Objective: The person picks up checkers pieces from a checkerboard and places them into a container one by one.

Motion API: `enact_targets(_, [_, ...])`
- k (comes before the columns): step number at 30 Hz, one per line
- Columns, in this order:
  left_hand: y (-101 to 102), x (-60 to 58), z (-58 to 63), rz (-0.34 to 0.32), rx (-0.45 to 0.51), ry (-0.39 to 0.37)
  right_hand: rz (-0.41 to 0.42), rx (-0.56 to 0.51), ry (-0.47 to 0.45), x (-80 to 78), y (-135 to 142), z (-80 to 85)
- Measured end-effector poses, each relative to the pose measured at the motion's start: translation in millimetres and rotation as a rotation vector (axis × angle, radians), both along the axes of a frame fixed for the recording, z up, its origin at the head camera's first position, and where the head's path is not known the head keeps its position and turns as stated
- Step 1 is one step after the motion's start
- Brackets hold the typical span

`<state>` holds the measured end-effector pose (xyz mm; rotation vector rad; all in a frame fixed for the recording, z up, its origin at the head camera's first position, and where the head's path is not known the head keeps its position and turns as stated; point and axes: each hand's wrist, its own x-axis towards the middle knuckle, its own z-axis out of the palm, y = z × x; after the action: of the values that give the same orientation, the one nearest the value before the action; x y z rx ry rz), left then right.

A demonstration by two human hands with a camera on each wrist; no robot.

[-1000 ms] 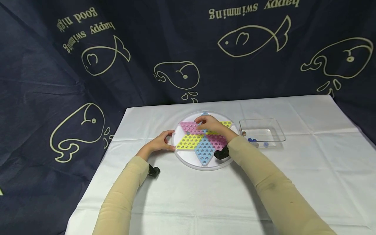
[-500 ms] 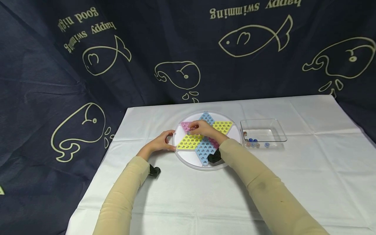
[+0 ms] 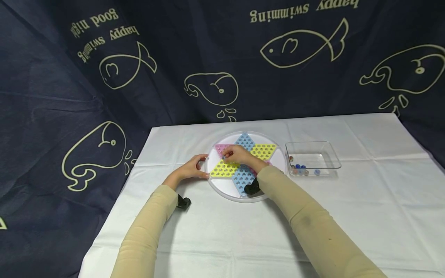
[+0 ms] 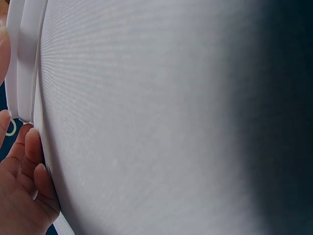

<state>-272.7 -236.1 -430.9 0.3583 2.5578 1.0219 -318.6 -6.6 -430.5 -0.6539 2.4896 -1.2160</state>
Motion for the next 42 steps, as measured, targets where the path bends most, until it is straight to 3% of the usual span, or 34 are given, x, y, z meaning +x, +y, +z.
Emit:
enact_targets(26, [1,0.2,0.9,-0.001,0.003,0.006,-0.001,0.022,0.036,-0.5,1,-0.4])
enact_targets(29, [-2,0.2,-1.1,-0.026,0.017,0.034,-0.003,0.008,0.041,-0.2,3,-0.4])
enact_targets(37, [2,1.5,2.5,-0.001,-0.003,0.011,0.025,-0.074,0.052,2.4,10,2.8])
enact_targets(42, [2,1.8,3.1,-0.001,-0.004,0.01,0.028,-0.065,0.059,2.3,16,5.4])
